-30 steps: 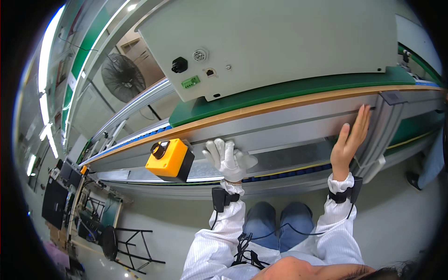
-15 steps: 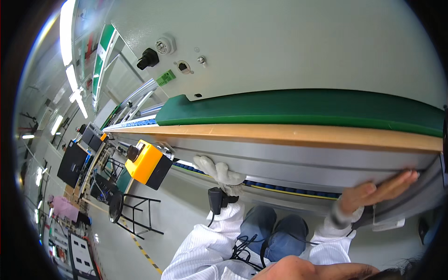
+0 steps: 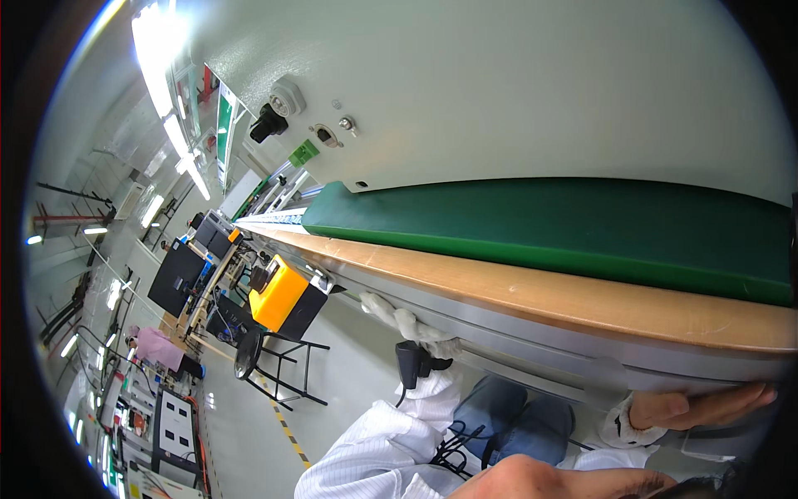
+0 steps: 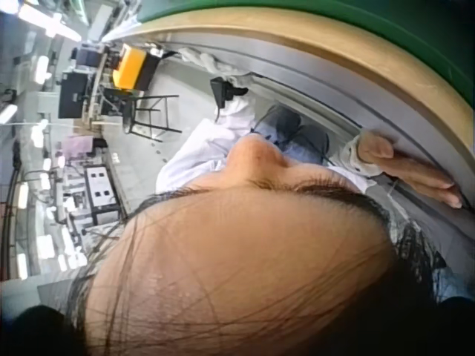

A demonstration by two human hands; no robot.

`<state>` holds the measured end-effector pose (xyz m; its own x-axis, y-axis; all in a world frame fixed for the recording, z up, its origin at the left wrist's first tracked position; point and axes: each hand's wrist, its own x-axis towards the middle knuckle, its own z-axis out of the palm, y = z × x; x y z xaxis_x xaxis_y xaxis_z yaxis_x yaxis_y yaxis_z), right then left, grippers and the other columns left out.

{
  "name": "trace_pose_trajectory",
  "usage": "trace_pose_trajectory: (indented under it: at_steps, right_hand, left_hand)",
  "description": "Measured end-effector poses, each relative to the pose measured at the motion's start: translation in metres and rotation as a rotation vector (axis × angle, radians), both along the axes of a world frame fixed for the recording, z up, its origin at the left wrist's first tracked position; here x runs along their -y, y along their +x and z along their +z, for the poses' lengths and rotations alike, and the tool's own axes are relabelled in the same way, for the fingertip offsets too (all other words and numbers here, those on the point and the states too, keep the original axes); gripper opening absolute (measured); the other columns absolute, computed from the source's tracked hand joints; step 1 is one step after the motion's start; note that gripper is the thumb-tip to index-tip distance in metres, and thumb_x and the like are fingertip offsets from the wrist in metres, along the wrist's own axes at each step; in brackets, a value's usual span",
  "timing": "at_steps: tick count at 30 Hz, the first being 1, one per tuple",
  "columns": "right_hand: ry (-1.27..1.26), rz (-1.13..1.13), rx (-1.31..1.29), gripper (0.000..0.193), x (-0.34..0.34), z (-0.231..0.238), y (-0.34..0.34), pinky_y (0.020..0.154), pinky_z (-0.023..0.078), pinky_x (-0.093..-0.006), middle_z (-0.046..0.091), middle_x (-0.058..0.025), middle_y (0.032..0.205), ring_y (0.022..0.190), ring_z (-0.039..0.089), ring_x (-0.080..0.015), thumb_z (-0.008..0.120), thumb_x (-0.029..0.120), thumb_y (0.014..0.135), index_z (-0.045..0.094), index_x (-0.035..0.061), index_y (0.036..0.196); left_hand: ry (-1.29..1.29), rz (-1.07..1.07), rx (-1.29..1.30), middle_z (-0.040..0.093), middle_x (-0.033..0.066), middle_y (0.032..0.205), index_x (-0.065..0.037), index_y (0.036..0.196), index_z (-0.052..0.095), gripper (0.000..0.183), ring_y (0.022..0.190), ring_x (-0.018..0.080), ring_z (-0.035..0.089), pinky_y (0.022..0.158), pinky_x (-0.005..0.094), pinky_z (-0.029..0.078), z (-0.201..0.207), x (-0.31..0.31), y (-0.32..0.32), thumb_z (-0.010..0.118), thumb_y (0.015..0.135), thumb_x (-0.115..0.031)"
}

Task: Assembling and wiring components inside a metal electronic enclosure on a production line.

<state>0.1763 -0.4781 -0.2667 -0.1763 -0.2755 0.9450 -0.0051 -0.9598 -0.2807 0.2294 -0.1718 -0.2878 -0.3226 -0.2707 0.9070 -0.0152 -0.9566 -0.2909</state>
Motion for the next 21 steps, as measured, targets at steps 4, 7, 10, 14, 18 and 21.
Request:
trace_pose_trajectory:
  at_steps: [4,7,10,14,18,21]
  right_hand:
    - [0.002,-0.007,0.014,0.065,0.001,0.006,0.004,0.112,0.023,-0.0463,0.031,-0.0234,0.147,0.138,0.028,-0.0357,0.013,0.040,0.100,0.031,-0.0090,0.140]
    - [0.004,0.005,0.018,0.066,0.001,0.008,0.006,0.112,0.023,-0.0463,0.031,-0.0234,0.147,0.138,0.028,-0.0357,0.013,0.040,0.100,0.031,-0.0090,0.140]
    - [0.004,0.005,0.016,0.066,0.001,0.008,0.006,0.112,0.023,-0.0464,0.031,-0.0235,0.146,0.137,0.028,-0.0358,0.013,0.040,0.100,0.031,-0.0090,0.140]
    - [0.007,0.004,0.017,0.066,0.003,0.005,0.004,0.112,0.023,-0.0464,0.032,-0.0235,0.146,0.137,0.028,-0.0359,0.013,0.040,0.100,0.031,-0.0091,0.140]
    - [0.005,0.007,0.035,0.066,0.003,0.000,0.002,0.112,0.023,-0.0465,0.032,-0.0236,0.146,0.137,0.028,-0.0360,0.013,0.041,0.100,0.032,-0.0092,0.140]
    - [0.013,0.012,0.024,0.066,0.004,-0.014,-0.001,0.112,0.023,-0.0465,0.032,-0.0236,0.146,0.137,0.029,-0.0360,0.013,0.041,0.100,0.032,-0.0092,0.140]
  left_hand:
    - [0.012,-0.015,-0.014,0.042,0.0171,0.104,-0.013,0.097,0.042,0.030,0.096,0.0381,0.046,0.082,0.0567,0.037,-0.002,0.003,0.005,0.045,0.092,-0.042]
    - [0.015,-0.015,-0.021,0.042,0.0170,0.102,-0.013,0.096,0.042,0.030,0.095,0.0377,0.046,0.081,0.0561,0.036,-0.003,0.001,0.004,0.044,0.091,-0.043]
    - [0.016,-0.018,-0.031,0.042,0.0168,0.101,-0.013,0.096,0.043,0.030,0.093,0.0373,0.046,0.080,0.0555,0.036,-0.004,0.001,0.004,0.044,0.091,-0.043]
    - [0.015,-0.030,-0.039,0.042,0.0166,0.098,-0.014,0.095,0.044,0.030,0.091,0.0368,0.045,0.078,0.0547,0.036,-0.004,0.002,0.005,0.044,0.091,-0.043]
    - [0.009,-0.043,-0.043,0.041,0.0164,0.096,-0.014,0.094,0.044,0.030,0.089,0.0363,0.045,0.077,0.0539,0.036,-0.003,0.001,0.007,0.044,0.090,-0.043]
    - [-0.004,-0.057,-0.054,0.041,0.0162,0.094,-0.014,0.094,0.045,0.030,0.087,0.0360,0.045,0.076,0.0533,0.036,-0.003,-0.002,0.003,0.044,0.090,-0.044]
